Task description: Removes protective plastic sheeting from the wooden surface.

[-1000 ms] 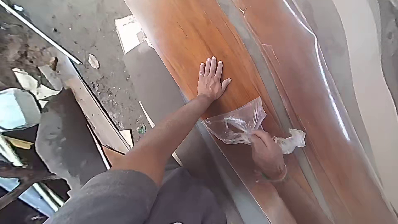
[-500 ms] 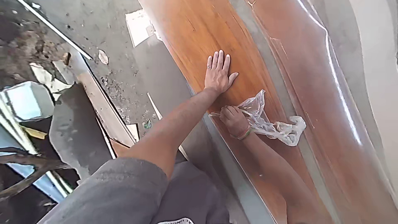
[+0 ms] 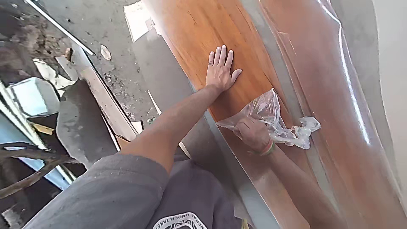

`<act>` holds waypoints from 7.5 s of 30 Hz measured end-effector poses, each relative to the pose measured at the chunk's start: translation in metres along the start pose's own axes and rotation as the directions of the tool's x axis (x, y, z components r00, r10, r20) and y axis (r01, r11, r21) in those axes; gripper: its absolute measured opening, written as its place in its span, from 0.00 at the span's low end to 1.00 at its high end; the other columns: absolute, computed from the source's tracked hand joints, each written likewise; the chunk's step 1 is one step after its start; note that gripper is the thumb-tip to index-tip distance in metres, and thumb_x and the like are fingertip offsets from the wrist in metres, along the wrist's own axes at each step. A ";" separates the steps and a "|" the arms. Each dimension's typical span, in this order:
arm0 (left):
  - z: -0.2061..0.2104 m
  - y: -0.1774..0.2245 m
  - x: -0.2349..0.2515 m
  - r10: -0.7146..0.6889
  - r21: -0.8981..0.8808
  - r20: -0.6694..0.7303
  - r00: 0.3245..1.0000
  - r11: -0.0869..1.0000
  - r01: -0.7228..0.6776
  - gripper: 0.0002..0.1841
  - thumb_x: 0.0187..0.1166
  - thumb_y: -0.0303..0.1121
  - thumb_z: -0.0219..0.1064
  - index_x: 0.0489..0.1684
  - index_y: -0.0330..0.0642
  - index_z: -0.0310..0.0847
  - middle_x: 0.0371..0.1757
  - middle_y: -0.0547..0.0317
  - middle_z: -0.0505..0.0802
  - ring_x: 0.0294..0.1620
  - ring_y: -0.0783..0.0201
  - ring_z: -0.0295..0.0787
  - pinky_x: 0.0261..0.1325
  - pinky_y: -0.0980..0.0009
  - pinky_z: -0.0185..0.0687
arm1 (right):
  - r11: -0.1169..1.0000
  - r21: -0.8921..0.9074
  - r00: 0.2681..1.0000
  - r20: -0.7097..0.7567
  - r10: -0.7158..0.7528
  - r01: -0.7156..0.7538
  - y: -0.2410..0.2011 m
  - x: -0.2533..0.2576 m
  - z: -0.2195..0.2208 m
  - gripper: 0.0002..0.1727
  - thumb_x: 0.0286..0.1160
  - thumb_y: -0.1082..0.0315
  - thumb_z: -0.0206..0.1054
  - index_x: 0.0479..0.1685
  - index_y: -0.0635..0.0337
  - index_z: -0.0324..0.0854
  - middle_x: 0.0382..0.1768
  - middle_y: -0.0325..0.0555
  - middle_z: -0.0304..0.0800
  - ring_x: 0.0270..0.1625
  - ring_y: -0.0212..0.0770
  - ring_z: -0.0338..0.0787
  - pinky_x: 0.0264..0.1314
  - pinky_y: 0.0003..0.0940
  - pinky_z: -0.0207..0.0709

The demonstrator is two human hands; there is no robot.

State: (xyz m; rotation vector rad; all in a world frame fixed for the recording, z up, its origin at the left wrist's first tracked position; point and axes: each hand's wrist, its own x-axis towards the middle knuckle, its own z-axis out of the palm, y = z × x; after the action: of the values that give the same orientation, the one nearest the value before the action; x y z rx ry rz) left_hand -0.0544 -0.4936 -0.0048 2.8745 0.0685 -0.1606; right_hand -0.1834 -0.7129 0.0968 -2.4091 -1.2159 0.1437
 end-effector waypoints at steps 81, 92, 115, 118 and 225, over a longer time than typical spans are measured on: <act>0.047 0.105 -0.050 0.238 0.105 -0.032 0.971 0.967 -0.234 0.39 0.87 0.66 0.31 0.96 0.60 0.53 0.98 0.61 0.53 0.98 0.57 0.42 0.96 0.48 0.32 | 0.058 0.715 -0.113 -0.189 0.975 -0.696 -0.186 -0.161 -0.003 0.16 0.82 0.59 0.60 0.32 0.60 0.85 0.18 0.33 0.79 0.21 0.23 0.77 0.26 0.22 0.74; 0.048 0.106 -0.050 0.239 0.052 -0.089 0.967 0.971 -0.235 0.39 0.88 0.66 0.34 0.95 0.59 0.54 0.97 0.56 0.56 0.97 0.51 0.45 0.96 0.45 0.32 | -0.269 0.285 -0.375 -0.444 0.814 -0.920 -0.111 -0.230 -0.004 0.33 0.86 0.51 0.60 0.73 0.75 0.76 0.68 0.79 0.80 0.74 0.74 0.79 0.79 0.64 0.71; -0.010 0.033 -0.197 0.248 -0.431 -0.152 0.957 0.855 -0.290 0.33 0.85 0.56 0.56 0.81 0.43 0.77 0.88 0.31 0.67 0.92 0.34 0.56 0.93 0.40 0.47 | -0.459 0.084 -0.421 0.281 0.862 -0.885 -0.092 0.000 0.028 0.34 0.67 0.50 0.78 0.64 0.68 0.80 0.60 0.59 0.90 0.63 0.53 0.92 0.64 0.54 0.84; -0.002 0.038 -0.200 0.194 -0.364 -0.095 0.976 0.906 -0.215 0.35 0.86 0.60 0.48 0.84 0.47 0.74 0.90 0.35 0.67 0.93 0.37 0.55 0.94 0.42 0.44 | -0.328 0.131 -0.250 0.408 0.878 -0.936 -0.092 0.006 0.023 0.19 0.76 0.56 0.69 0.48 0.66 0.87 0.53 0.58 0.92 0.59 0.52 0.91 0.62 0.55 0.82; 0.077 0.158 -0.147 0.205 0.129 -0.086 0.975 0.973 -0.193 0.39 0.86 0.67 0.33 0.94 0.63 0.58 0.97 0.56 0.54 0.98 0.55 0.42 0.97 0.49 0.34 | 0.088 0.660 0.165 0.056 0.985 -0.746 -0.105 -0.282 -0.007 0.20 0.87 0.56 0.57 0.41 0.61 0.90 0.25 0.43 0.87 0.31 0.38 0.87 0.39 0.44 0.81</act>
State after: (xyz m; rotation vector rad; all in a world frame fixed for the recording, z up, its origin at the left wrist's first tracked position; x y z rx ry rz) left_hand -0.1988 -0.6706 -0.0213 2.9843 -0.2183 0.0166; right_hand -0.4303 -0.8826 0.1193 -2.0460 0.6923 0.2819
